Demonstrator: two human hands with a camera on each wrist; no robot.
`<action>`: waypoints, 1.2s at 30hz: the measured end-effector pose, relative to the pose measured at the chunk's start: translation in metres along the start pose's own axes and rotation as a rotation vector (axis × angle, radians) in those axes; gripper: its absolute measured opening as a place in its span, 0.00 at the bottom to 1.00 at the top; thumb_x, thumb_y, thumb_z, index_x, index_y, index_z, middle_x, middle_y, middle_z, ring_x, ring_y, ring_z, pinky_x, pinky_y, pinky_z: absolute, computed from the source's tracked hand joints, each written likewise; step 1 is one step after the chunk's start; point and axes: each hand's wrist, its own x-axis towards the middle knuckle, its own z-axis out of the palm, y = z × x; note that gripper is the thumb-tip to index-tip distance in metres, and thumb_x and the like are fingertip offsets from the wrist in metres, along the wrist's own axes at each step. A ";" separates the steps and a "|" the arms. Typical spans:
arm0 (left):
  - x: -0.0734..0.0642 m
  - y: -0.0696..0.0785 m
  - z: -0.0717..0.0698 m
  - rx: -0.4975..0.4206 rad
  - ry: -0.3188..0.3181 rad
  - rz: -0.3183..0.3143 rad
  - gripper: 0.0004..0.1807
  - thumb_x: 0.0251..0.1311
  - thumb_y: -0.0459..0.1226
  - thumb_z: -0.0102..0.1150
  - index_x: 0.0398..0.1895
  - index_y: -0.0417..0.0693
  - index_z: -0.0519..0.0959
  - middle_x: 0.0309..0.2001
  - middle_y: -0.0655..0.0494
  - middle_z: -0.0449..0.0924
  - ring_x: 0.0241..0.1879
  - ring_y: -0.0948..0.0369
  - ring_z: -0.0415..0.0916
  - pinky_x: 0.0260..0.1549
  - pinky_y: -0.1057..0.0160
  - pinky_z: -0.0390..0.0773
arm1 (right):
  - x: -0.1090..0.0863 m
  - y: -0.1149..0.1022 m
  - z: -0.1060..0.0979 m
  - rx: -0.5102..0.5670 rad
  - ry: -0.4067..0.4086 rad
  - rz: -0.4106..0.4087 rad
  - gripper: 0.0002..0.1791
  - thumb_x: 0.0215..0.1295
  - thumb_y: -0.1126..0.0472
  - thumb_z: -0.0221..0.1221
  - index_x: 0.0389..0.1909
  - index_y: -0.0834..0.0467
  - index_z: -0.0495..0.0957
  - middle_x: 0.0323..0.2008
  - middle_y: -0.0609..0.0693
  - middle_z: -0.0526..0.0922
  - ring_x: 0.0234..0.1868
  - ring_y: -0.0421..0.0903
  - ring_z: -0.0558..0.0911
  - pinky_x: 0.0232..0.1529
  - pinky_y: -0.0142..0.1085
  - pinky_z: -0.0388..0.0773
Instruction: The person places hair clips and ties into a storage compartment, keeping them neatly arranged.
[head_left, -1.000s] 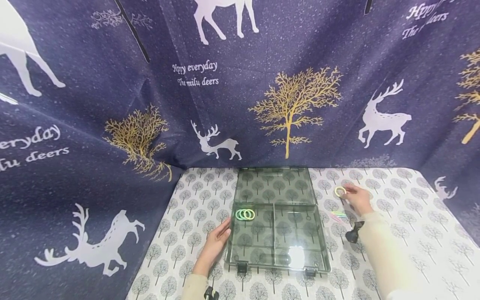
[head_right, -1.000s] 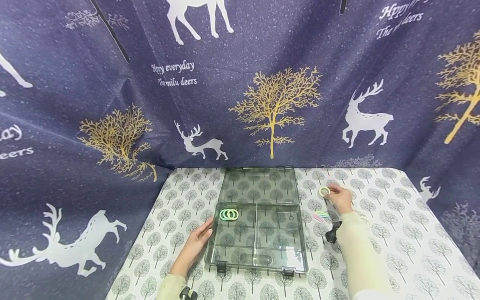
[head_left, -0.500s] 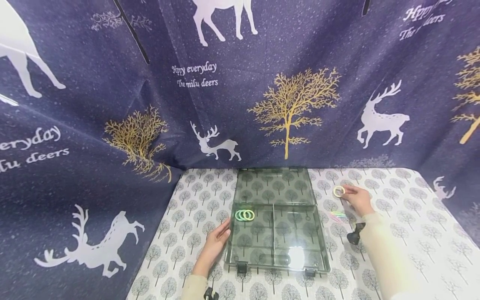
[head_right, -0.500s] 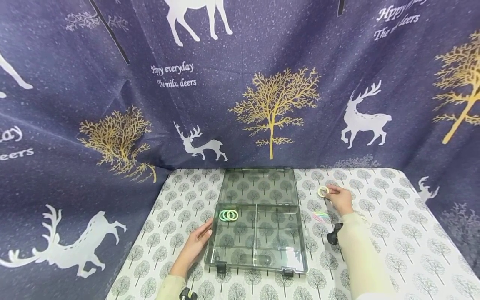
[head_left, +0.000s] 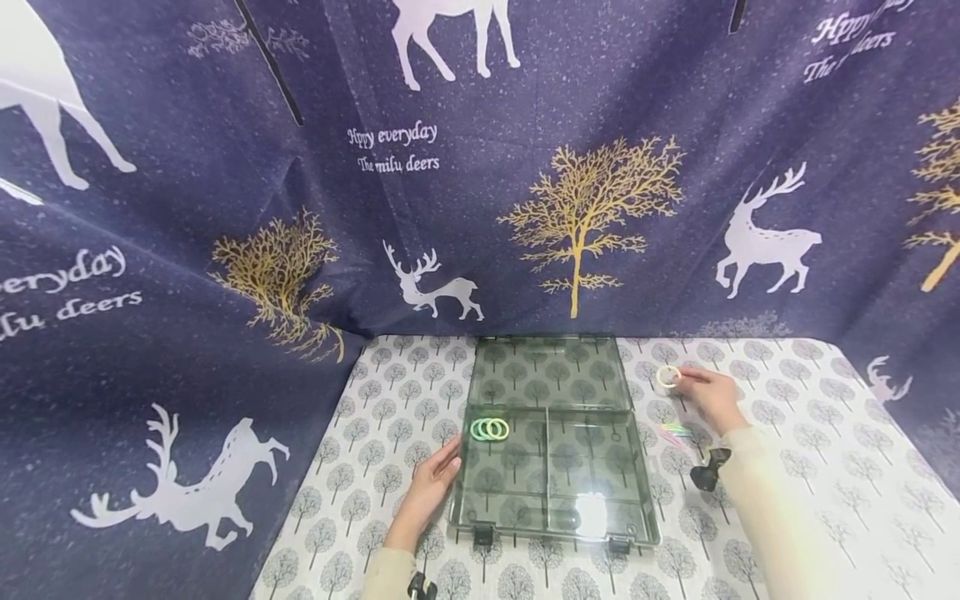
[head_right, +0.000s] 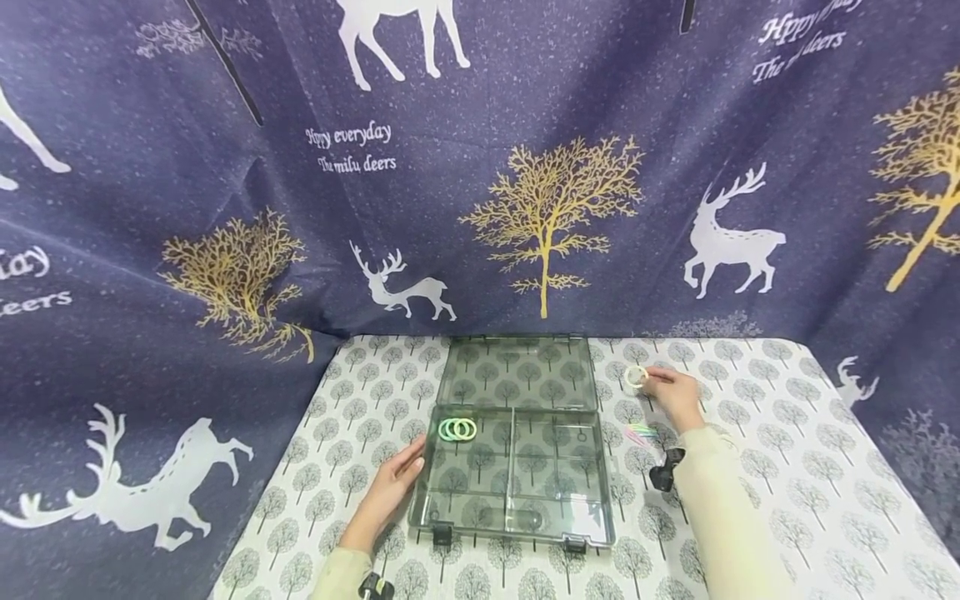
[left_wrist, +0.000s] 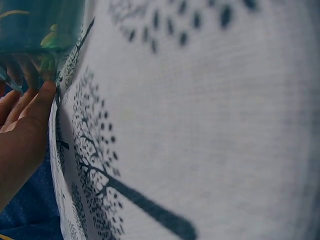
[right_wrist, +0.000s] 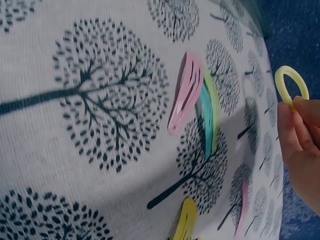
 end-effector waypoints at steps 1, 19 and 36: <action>0.000 0.000 0.000 -0.004 -0.002 0.000 0.27 0.70 0.36 0.49 0.71 0.45 0.62 0.69 0.45 0.63 0.68 0.46 0.60 0.67 0.52 0.60 | -0.001 -0.002 0.001 0.020 -0.003 -0.007 0.25 0.63 0.64 0.62 0.58 0.72 0.72 0.52 0.69 0.78 0.30 0.23 0.75 0.35 0.19 0.77; -0.002 0.007 0.000 -0.011 0.001 -0.015 0.26 0.70 0.35 0.49 0.71 0.45 0.62 0.69 0.44 0.63 0.68 0.46 0.60 0.68 0.51 0.58 | -0.012 -0.050 0.028 0.306 -0.166 -0.020 0.26 0.65 0.69 0.59 0.60 0.78 0.66 0.34 0.42 0.86 0.32 0.29 0.82 0.47 0.30 0.82; 0.002 -0.002 0.000 -0.001 0.008 -0.025 0.26 0.70 0.34 0.49 0.71 0.48 0.63 0.69 0.46 0.63 0.68 0.48 0.60 0.68 0.53 0.59 | -0.025 -0.084 0.081 0.471 -0.286 -0.051 0.25 0.62 0.76 0.58 0.58 0.81 0.65 0.34 0.50 0.85 0.33 0.37 0.85 0.46 0.35 0.83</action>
